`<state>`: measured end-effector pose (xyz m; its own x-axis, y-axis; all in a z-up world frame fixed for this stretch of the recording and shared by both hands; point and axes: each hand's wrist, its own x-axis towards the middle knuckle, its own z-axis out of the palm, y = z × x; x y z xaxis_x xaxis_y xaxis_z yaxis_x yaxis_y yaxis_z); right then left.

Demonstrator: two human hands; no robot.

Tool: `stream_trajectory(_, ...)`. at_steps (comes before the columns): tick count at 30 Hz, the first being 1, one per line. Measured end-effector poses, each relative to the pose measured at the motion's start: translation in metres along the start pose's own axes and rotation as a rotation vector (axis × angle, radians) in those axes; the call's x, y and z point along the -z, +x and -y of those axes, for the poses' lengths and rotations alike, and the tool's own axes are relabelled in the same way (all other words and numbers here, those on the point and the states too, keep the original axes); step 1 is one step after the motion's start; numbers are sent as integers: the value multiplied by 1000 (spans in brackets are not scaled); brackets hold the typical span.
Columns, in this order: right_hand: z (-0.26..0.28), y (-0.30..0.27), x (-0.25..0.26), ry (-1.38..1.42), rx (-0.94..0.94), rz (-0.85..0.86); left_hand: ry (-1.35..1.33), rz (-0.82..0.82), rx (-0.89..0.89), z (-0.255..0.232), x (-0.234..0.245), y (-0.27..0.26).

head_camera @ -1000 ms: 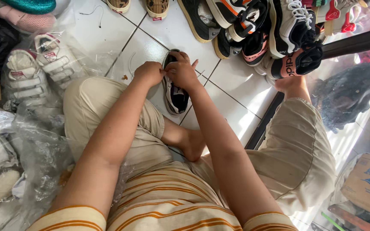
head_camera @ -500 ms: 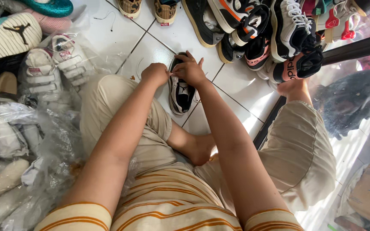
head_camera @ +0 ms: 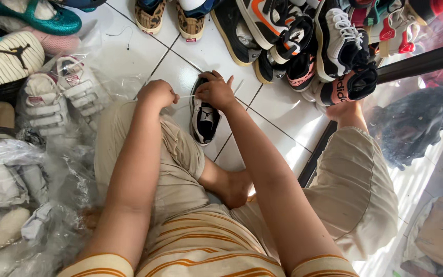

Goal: The person laces a black and white sneaker. They thread the laces through the eyelets and pull them tight.

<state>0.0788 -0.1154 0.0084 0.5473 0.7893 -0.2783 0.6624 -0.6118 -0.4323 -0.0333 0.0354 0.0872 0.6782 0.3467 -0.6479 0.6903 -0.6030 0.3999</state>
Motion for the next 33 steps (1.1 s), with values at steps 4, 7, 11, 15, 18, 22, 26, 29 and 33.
stream_trajectory(4,-7,3,1,41,-24,-5,98,-1,61,11,-28,43)
stream_trajectory(7,-41,12,-1,480,-32,-13,243,42,92,13,-52,67)
stream_trajectory(11,-51,-17,26,644,-50,-404,-3,-127,-269,-2,-54,47)
stream_trajectory(15,-44,-41,25,691,-248,-138,59,13,-245,-15,-59,47)
stream_trajectory(18,-36,-53,18,777,-332,52,75,45,-222,-17,-57,52)
stream_trajectory(22,-63,-52,18,963,-296,142,88,65,-234,-10,-54,60)
stream_trajectory(26,-68,-63,55,829,-334,159,71,49,-244,-7,-53,64)
stream_trajectory(29,-87,-72,69,719,-364,147,62,65,-240,-6,-52,70)
stream_trajectory(33,-112,-86,88,618,-407,-33,17,63,-231,-6,-50,69)
